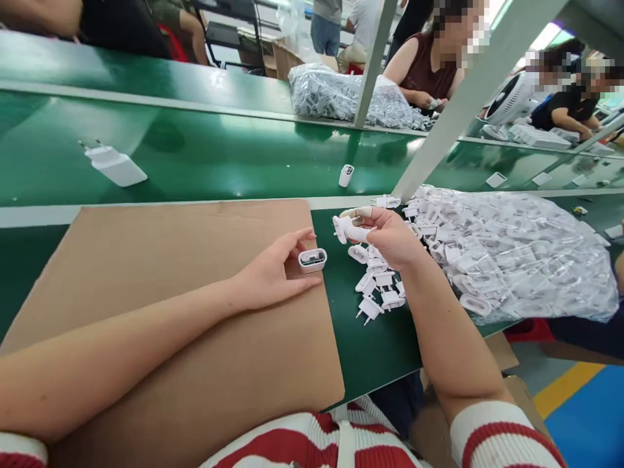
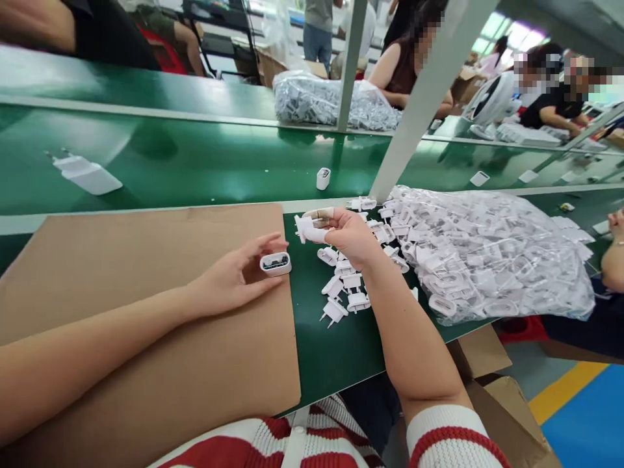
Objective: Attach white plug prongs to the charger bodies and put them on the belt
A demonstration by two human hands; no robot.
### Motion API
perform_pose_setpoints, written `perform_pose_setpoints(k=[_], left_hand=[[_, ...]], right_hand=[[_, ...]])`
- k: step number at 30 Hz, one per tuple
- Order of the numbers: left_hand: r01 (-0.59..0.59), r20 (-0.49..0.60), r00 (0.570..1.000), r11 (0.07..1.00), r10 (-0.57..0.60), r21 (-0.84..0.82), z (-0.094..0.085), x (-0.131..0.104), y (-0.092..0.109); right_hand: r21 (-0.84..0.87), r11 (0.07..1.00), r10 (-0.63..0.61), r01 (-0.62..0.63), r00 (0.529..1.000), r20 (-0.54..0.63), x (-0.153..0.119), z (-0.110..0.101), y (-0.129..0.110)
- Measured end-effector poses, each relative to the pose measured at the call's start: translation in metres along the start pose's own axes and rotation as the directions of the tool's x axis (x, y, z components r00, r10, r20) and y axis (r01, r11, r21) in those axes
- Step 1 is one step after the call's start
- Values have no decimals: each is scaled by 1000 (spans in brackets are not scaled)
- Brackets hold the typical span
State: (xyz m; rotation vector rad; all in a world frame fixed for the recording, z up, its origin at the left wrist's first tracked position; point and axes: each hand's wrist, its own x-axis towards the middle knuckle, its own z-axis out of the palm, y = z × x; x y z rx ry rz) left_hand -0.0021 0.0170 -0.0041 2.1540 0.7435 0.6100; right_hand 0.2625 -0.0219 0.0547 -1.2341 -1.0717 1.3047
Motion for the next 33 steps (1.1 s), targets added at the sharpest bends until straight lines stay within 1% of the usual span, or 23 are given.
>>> perform_pose_setpoints(k=[3,5,8,10,12,14,15,16,18,20,22,24,27,31,33], left_hand=[[45,-35,998,999,-46,-29,1,3,-5],[18,-18,1000,999,-19,-41,-1,6,-5],[-46,-16,999,995,45,-84,-2,8,-4],[-64,-20,998,994,63,-87,-2,9,-4],[-66,-19,998,994,65,-86,-2,9,-4],[-61,-24,998,994,59,-88,-1,9,-5],[-57,-25,998,994,55,-90,-1,9,-5],[-54,-25,998,994,51,-92,-1,9,-5],[-52,-23,999,994,50,-93,-1,9,-5],[-56,-23,998,995,54,-88,-1,9,-4],[-54,-20,998,995,52,-81,-2,9,-3],[-45,-14,999,996,44,-75,-2,9,-2],[-44,-9,999,997,43,-71,-2,9,0],[-51,-10,999,997,50,-66,-2,9,-1],[-55,-22,998,996,54,-74,-2,9,-1]], right_hand=[[-162,986,-30,36,999,39,-11,16,-1],[-260,963,-61,72,997,51,-19,26,0],[-294,946,-114,135,990,87,-30,38,-1],[-323,920,-187,220,974,130,-34,43,-2],[-427,840,-288,334,942,171,-34,45,-2],[-568,708,-380,420,904,196,-32,44,1],[-626,642,-418,443,887,199,-30,43,3],[-671,587,-451,454,871,195,-30,43,4],[-719,518,-487,462,851,196,-29,42,7],[-749,469,-471,468,850,236,-31,43,9],[-790,398,-432,466,855,287,-32,47,10],[-827,332,-405,454,860,310,-33,51,12],[-846,295,-396,445,862,315,-33,56,16],[-870,229,-444,436,843,305,-33,61,20],[-890,200,-448,410,846,289,-33,63,20]])
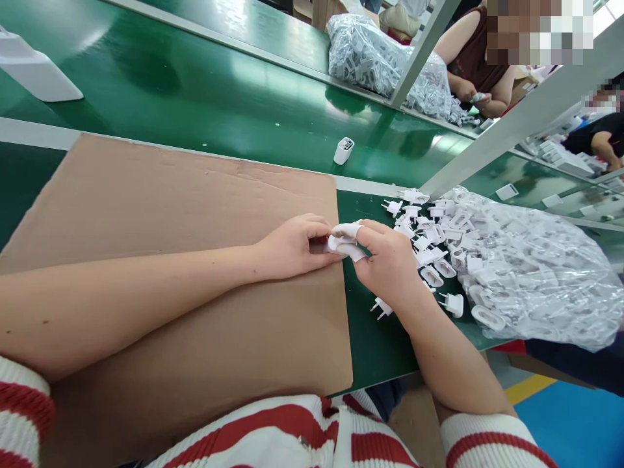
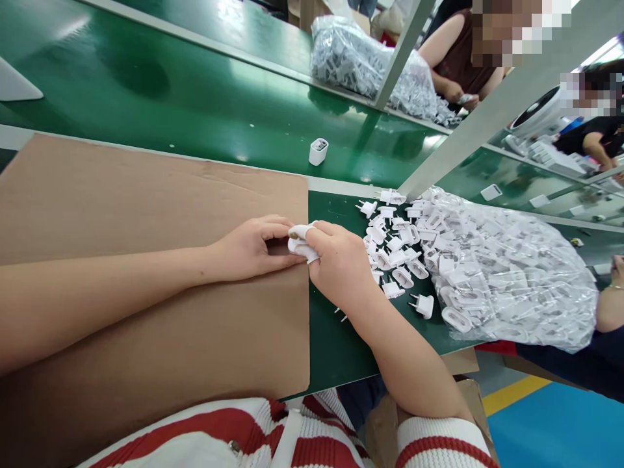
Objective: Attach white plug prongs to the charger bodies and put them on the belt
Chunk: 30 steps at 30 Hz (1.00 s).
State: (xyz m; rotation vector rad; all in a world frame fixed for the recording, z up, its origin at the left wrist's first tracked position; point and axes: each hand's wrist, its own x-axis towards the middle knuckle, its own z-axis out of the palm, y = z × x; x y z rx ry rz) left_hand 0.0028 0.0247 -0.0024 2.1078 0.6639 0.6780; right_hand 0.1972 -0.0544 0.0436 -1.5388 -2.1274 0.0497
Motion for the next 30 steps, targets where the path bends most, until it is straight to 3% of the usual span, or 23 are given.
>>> perform_pose_setpoints(k=[16,19,23,24,26,30], left_hand=[[34,-36,999,999,-33,29,6,-3,1],[46,-43,998,999,-46,9,8,-4,4],[137,-32,990,988,-140,-70,-5,4,6],[173,-71,982,983,-178,-69,-13,9,3],[247,-240,939,969,-246,-27,-36,23,-9],[424,-585,763,896,-275,131,-93,61,-56]], right_hand=[[-69,994,85,-81,995,58,3,0,-7],[88,981,169,-174,983,67,2,1,-1],[455,859,189,-235,971,145,6,-6,30],[461,854,208,-241,971,120,9,-8,41],[301,910,286,-285,957,42,13,-9,64],[-146,885,458,-442,882,109,18,-5,97]])
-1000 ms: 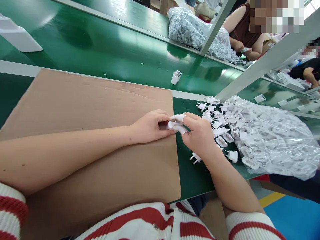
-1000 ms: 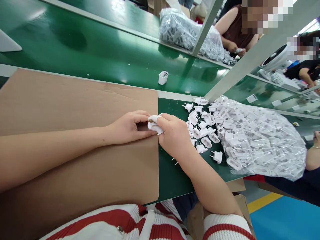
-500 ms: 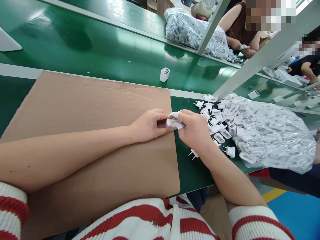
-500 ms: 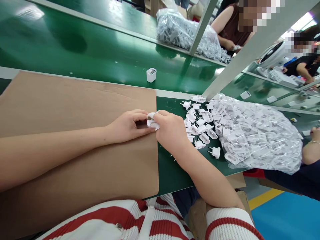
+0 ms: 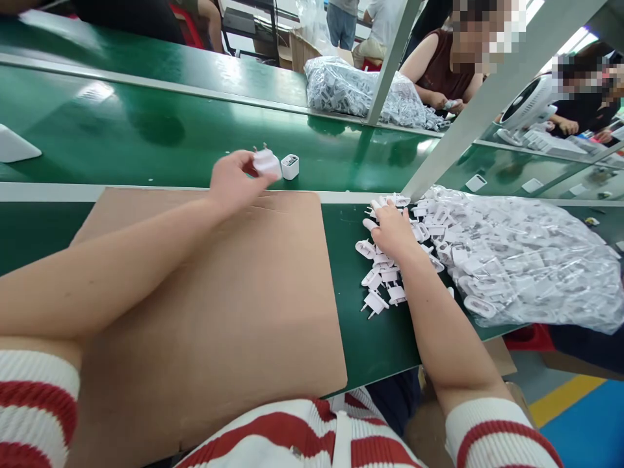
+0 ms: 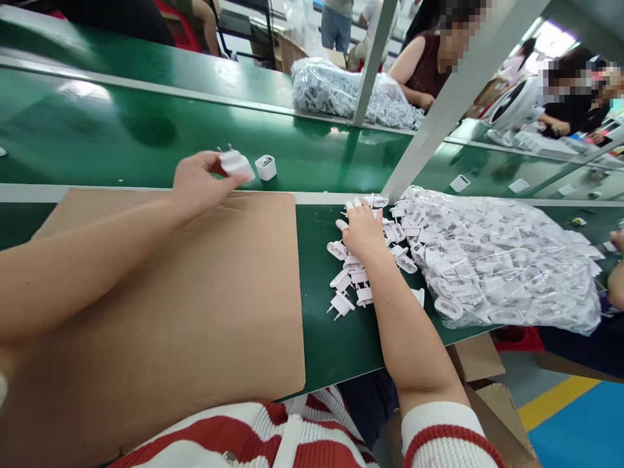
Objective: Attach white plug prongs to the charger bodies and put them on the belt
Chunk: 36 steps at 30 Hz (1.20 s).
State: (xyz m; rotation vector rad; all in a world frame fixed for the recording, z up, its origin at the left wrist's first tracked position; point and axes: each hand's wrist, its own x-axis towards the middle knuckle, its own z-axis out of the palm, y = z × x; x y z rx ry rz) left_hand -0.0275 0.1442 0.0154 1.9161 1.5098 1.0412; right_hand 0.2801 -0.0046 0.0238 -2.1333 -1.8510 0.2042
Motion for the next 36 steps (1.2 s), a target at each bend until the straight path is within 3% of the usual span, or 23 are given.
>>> perform_pose_setpoints(k=[3,6,8,10,12,14,16,18,20,23,26,28,32,36], left_hand=[[130,-65,990,982,-122,140,-1,42,-25],[196,-80,980,957,-183,215,-1,51,-29],[135,-161,982,958,-96,254,0,43,-22],[-11,-216,973,946,86,325,2,32,-14],[-146,-152,963,908,221,393,6,27,-9],[-165,-31,980,890,197,426,12,30,-8],[-141,28,989,891,143,432,17,37,-9],[-156,35,987,904,155,399,21,37,-6],[-216,38,976,921,216,324,22,21,5],[-328,146,941,930,306,163,21,-31,31],[-434,331,850,901,411,-3,19,-88,52],[-452,388,811,890,437,-57,19,-112,55],[-408,440,792,903,422,-132,25,-120,42],[-388,457,767,893,450,-227,30,-112,31]], right_hand=[[-117,993,6,-3,1000,28,3,2,8],[-36,999,-30,29,999,-25,3,1,12],[116,992,-41,55,992,-120,3,1,11],[372,926,17,65,976,-215,3,0,8],[687,726,147,7,975,-166,2,-2,2],[893,433,210,-122,977,32,-1,-6,-4],[948,211,171,-237,964,203,-4,-12,-9],[954,100,111,-282,956,271,-8,-17,-12],[956,60,56,-288,957,284,-11,-22,-12],[955,114,1,-273,962,275,-15,-25,-14],[939,280,40,-201,979,198,-19,-22,-22],[898,427,59,-111,994,95,-24,-18,-30],[739,664,-77,115,993,-85,-37,-11,-46],[604,735,-245,308,951,-188,-46,-4,-55]])
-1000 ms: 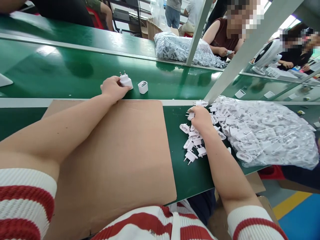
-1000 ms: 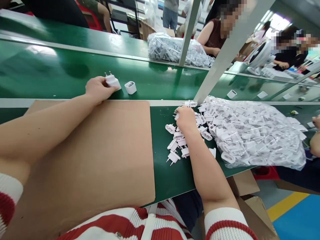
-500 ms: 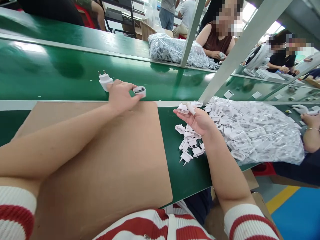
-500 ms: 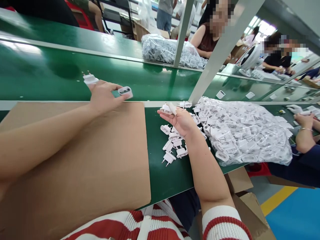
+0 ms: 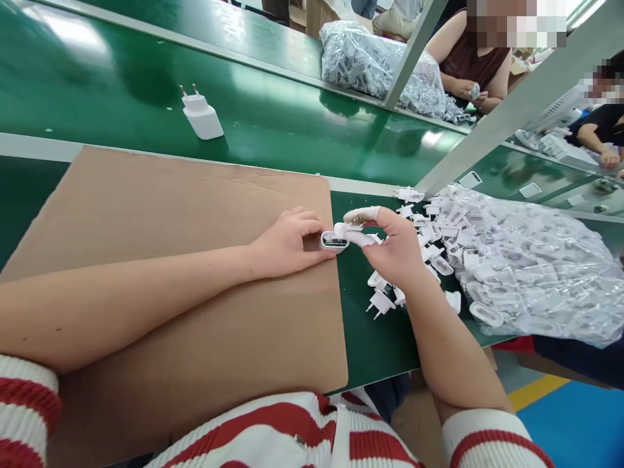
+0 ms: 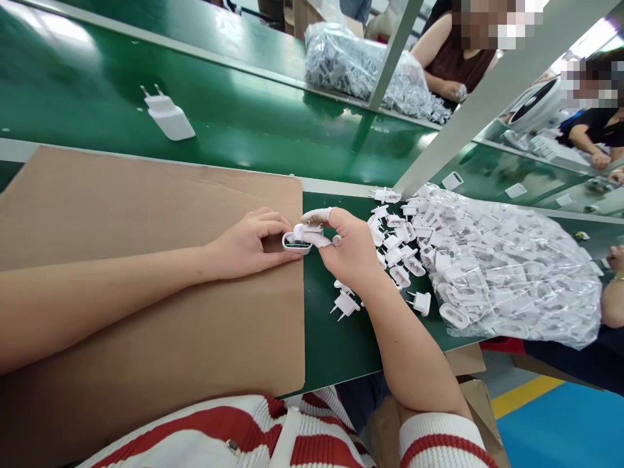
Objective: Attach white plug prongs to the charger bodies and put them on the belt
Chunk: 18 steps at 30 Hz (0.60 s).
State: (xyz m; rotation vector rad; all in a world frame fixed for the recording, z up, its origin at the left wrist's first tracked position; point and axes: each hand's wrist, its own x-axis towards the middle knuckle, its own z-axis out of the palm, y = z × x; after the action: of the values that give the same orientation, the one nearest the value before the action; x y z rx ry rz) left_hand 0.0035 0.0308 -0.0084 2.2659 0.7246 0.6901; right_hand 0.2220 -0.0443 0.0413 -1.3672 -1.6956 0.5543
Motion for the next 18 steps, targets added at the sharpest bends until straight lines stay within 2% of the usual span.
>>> perform_pose_setpoints(k=[3,5,13,18], left_hand=[[-17,-10,1000,1000,17,-11,1,1,0],[-12,-17,1000,1000,12,-15,1,1,2],[52,-2,999,999,-52,-8,0,-1,4],[44,-11,999,999,-44,-14,0,-1,5]], right_hand=[[-46,993,-107,109,993,42,-3,7,0],[-91,987,-127,131,990,55,-4,11,0],[-351,928,-107,126,992,72,-5,18,-10],[-336,939,-66,78,997,49,-5,19,-12]])
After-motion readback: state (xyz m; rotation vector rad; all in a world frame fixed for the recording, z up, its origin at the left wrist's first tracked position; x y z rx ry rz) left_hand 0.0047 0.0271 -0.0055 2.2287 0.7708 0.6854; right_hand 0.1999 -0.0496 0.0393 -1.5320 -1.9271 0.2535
